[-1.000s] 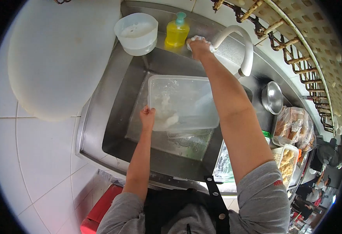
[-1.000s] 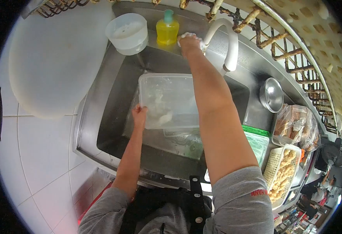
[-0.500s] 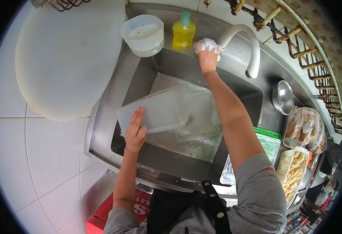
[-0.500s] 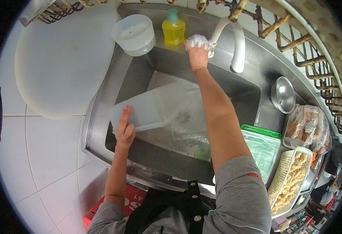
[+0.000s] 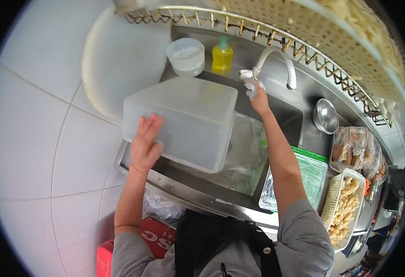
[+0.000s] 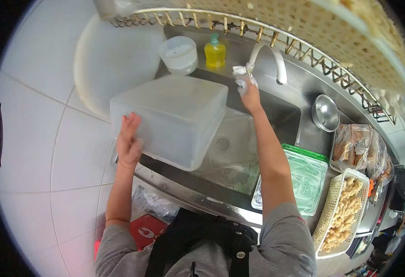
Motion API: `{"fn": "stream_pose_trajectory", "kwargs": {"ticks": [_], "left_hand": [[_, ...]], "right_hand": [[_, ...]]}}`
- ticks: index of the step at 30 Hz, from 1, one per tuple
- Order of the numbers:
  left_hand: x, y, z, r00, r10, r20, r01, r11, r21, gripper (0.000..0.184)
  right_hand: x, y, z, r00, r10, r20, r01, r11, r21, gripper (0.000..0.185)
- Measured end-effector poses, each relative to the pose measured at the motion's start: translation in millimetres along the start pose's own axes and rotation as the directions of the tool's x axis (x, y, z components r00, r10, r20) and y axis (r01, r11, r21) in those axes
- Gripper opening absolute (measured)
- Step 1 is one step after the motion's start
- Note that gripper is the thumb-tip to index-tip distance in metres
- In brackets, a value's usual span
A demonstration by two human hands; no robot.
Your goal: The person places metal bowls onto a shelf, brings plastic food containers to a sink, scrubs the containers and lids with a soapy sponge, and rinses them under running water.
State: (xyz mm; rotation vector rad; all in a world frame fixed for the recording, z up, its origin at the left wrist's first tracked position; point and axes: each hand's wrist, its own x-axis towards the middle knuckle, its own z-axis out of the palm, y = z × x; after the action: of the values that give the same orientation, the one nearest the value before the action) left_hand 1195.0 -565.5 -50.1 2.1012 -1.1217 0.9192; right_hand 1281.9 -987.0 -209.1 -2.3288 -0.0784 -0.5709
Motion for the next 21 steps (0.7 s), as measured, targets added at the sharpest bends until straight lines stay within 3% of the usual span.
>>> {"fn": "stream_pose_trajectory", "kwargs": {"ticks": [1,2,4,5,6,8,10,11,12,13,14,15,16,18,19,21], "left_hand": [[-8.8,1.3,-5.2,0.957,-0.277,-0.087,0.264,0.954,-0.143,0.01],[-15.9,3.2,-9.8,0.961,-0.26,-0.099,0.247,0.961,-0.123,0.01],[-29.2,8.9,-13.7,0.849,-0.413,-0.33,0.452,0.891,0.049,0.021],[-37.7,16.2,-16.8,0.763,-0.538,-0.359,0.579,0.815,0.01,0.027],[-44.8,24.7,-20.2,0.768,-0.521,-0.373,0.566,0.824,0.015,0.027],[-66.4,43.1,-27.1,0.547,-0.766,-0.338,0.797,0.6,-0.072,0.028],[-108.2,47.0,-25.2,0.396,-0.912,-0.102,0.762,0.389,-0.518,0.027],[-117.0,59.6,-29.7,0.314,-0.949,-0.012,0.762,0.259,-0.594,0.029],[-123.9,72.3,-31.6,0.235,-0.968,0.088,0.747,0.122,-0.654,0.031],[-132.9,80.0,-32.0,0.241,-0.967,0.088,0.747,0.126,-0.653,0.031],[-144.7,84.4,-30.1,0.167,-0.974,0.154,0.763,0.029,-0.646,0.028],[-156.4,86.7,-26.7,0.093,-0.971,0.219,0.772,-0.068,-0.632,0.025],[-170.3,87.8,-20.7,0.098,-0.97,0.22,0.774,-0.064,-0.629,0.025],[-185.8,96.9,-10.3,0.145,-0.961,0.235,0.779,-0.036,-0.626,0.025],[-184.3,101.6,-5.4,0.186,-0.956,0.229,0.743,-0.015,-0.669,0.023],[-179.6,102.5,-3.5,0.188,-0.953,0.237,0.784,0.0,-0.621,0.023]], "right_hand": [[-17.3,-1.2,2.4,0.979,0.062,-0.193,-0.06,0.998,0.017,0.049],[-35.1,-7.9,5.5,0.917,0.13,-0.378,-0.119,0.992,0.052,0.045],[-63.1,-35.9,-0.4,0.809,0.386,-0.443,-0.226,0.9,0.373,0.035],[-73.5,-76.3,-15.9,0.753,0.54,-0.375,-0.321,0.799,0.508,0.03],[-82.4,-121.6,-32.4,0.685,0.673,-0.28,-0.403,0.67,0.623,0.027],[-110.0,-115.2,3.8,0.816,0.526,-0.242,-0.205,0.653,0.729,0.025],[-128.3,-193.7,5.1,0.904,0.297,-0.307,-0.097,0.843,0.529,0.022],[-139.6,-216.8,17.9,0.942,0.278,-0.187,-0.143,0.839,0.525,0.022],[-150.8,-236.8,29.3,0.964,0.258,-0.065,-0.19,0.837,0.513,0.022],[-161.7,-247.0,48.8,0.979,0.202,0.016,-0.188,0.875,0.447,0.022],[-174.2,-252.3,72.7,0.983,0.154,0.102,-0.181,0.908,0.378,0.022],[-187.2,-262.2,90.3,0.993,0.031,0.113,-0.071,0.926,0.371,0.024],[-201.7,-270.3,106.7,0.988,-0.093,0.126,0.041,0.93,0.365,0.026],[-242.3,-278.9,134.0,0.906,-0.26,0.334,0.155,0.938,0.311,0.032],[-246.9,-273.9,135.3,0.908,-0.253,0.336,0.147,0.94,0.309,0.032],[-245.7,-254.4,127.5,0.733,-0.256,0.631,0.179,0.966,0.185,0.035]]}}
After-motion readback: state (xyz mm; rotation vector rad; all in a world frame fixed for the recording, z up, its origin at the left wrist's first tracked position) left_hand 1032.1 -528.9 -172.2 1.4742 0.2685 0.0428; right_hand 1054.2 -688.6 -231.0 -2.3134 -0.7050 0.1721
